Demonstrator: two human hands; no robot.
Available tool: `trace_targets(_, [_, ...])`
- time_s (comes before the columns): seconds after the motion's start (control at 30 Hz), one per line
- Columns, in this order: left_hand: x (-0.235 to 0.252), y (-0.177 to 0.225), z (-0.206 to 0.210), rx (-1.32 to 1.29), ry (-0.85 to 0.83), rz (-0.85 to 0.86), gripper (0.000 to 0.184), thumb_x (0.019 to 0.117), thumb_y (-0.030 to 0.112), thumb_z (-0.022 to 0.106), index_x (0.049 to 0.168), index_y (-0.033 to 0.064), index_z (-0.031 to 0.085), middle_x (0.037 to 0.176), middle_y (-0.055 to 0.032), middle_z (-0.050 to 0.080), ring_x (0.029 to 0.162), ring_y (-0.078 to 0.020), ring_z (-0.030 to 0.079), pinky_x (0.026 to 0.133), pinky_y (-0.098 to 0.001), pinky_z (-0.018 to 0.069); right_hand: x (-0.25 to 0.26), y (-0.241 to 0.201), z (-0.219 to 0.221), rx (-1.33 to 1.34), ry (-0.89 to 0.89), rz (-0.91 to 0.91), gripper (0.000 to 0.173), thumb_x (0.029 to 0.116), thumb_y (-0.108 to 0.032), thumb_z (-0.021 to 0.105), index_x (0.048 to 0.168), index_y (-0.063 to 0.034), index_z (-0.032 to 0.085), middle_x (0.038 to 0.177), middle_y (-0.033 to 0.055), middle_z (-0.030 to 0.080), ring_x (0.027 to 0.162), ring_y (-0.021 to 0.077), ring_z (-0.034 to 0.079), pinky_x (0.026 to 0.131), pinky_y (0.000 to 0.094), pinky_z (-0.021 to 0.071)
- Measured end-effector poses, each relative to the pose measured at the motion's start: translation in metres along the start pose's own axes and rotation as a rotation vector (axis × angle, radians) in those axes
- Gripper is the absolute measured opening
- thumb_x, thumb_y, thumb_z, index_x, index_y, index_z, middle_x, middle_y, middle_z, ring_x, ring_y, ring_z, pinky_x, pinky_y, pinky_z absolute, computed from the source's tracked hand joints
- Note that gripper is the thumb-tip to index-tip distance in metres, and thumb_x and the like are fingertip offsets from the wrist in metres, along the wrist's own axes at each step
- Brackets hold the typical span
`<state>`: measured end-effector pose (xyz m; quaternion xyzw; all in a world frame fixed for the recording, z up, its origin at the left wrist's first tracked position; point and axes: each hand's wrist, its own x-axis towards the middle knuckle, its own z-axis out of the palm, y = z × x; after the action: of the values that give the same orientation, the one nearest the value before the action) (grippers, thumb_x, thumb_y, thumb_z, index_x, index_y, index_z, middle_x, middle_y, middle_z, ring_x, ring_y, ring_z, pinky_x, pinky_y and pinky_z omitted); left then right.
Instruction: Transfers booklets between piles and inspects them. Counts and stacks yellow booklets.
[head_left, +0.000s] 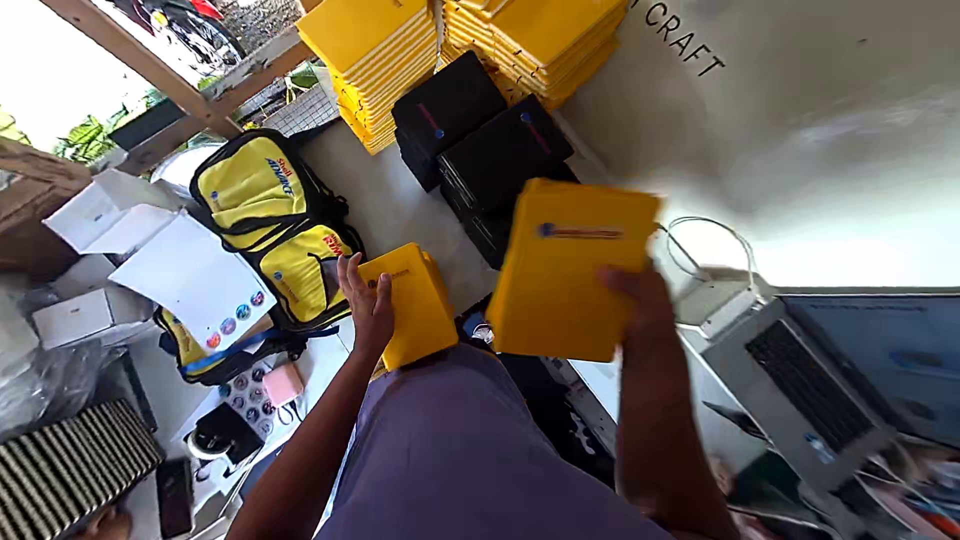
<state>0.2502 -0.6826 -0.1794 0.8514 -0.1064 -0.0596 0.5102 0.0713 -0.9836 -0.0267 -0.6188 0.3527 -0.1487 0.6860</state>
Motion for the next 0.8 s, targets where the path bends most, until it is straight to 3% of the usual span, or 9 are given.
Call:
trace_targets(0.13, [-0.01,-0.024,-0.026,-0.371,-0.115,-0.125,0.066,0.1063,0.047,0.037,0.159,0.0082,0.031,0.157,-0.019,0.042,0.14,-0.0249,0.048,0.114,-0.0465,0.0438,-0.005,0.045,0.102,0.059,-0.286,0.206,0.067,0.0902,-0.023,0.07,0.149,-0.0107,0.041,0.111,0.0108,0.071,0.093,0.0199,0.073,0.082,0.0396,0.0642])
trace_targets(0.27, [-0.027,-0.03,-0.04,-0.631,-0.269,-0.231,0.067,0.108,0.058,0.02,0.165,0.0216,0.023,0.153,-0.0072,0.051,0.133,-0.0168,0.056,0.109,-0.0422,0.05,-0.007,0.08,0.17,-0.129,-0.362,0.176,0.078,0.0886,-0.033,0.078,0.154,-0.0154,0.039,0.125,0.0143,0.068,0.102,0.0262,0.072,0.086,0.0464,0.0628])
trace_targets(0.33, [-0.033,-0.027,-0.04,-0.632,-0.237,-0.276,0.069,0.108,0.058,0.02,0.164,0.0184,0.023,0.144,-0.0103,0.059,0.123,-0.0163,0.062,0.102,-0.0411,0.0546,-0.001,0.091,0.185,-0.46,-0.287,0.039,0.08,0.0895,-0.041,0.077,0.156,-0.0142,0.041,0.148,0.0177,0.053,0.123,0.0338,0.061,0.097,0.0569,0.0552])
trace_targets(0.4, [-0.033,-0.031,-0.038,-0.622,-0.285,-0.21,0.072,0.1067,0.061,0.023,0.166,0.0227,0.009,0.156,-0.0087,0.046,0.131,-0.0151,0.056,0.107,-0.0421,0.0509,0.007,0.104,0.186,-0.61,-0.269,-0.029,0.077,0.0906,-0.045,0.072,0.157,-0.0185,0.043,0.165,0.0209,0.027,0.141,0.0447,0.042,0.105,0.0703,0.0421])
trace_targets(0.43, [-0.032,-0.03,-0.037,-0.628,-0.293,-0.193,0.072,0.1068,0.059,0.026,0.166,0.0244,0.006,0.158,-0.0089,0.044,0.131,-0.0159,0.056,0.105,-0.0431,0.0519,0.006,0.103,0.185,-0.587,-0.312,0.022,0.08,0.0929,-0.047,0.068,0.161,-0.0225,0.035,0.168,0.0173,0.025,0.141,0.0416,0.044,0.104,0.0687,0.044])
trace_targets(0.5, [-0.029,-0.032,-0.038,-0.666,-0.303,-0.168,0.071,0.1074,0.057,0.03,0.166,0.0255,0.007,0.158,-0.0079,0.044,0.13,-0.0168,0.057,0.104,-0.0446,0.0531,-0.001,0.1,0.183,-0.356,-0.429,0.155,0.084,0.0959,-0.047,0.064,0.165,-0.0341,0.018,0.152,0.0114,0.052,0.117,0.0301,0.066,0.089,0.0541,0.0591])
trace_targets(0.6, [-0.009,-0.05,-0.041,-0.707,-0.276,-0.078,0.072,0.1062,0.064,0.024,0.164,0.0207,0.023,0.157,-0.0053,0.046,0.137,-0.0164,0.053,0.11,-0.0452,0.0489,0.003,0.108,0.172,-0.133,-0.585,0.159,0.076,0.1012,-0.066,0.045,0.166,-0.0409,0.014,0.153,0.0054,0.053,0.125,0.0234,0.063,0.098,0.0513,0.0568])
trace_targets(0.73, [0.039,-0.061,-0.036,-0.862,-0.269,-0.03,0.078,0.109,0.049,-0.001,0.141,0.0054,0.055,0.13,-0.0156,0.067,0.121,-0.0252,0.064,0.103,-0.0461,0.0533,0.04,0.125,0.177,-0.02,-0.55,-0.043,0.069,0.1108,-0.053,0.012,0.165,-0.011,0.022,0.167,0.0075,0.034,0.151,0.0186,0.037,0.124,0.0421,0.0339])
trace_targets(0.8, [0.05,-0.052,-0.033,-0.93,-0.268,-0.078,0.085,0.1084,0.05,-0.004,0.125,0.0039,0.065,0.114,-0.0144,0.074,0.104,-0.0234,0.071,0.09,-0.0431,0.0599,0.059,0.132,0.189,0.035,-0.559,-0.103,0.072,0.1108,-0.051,0.007,0.162,-0.0064,0.029,0.162,0.0108,0.042,0.147,0.0196,0.044,0.121,0.041,0.0389])
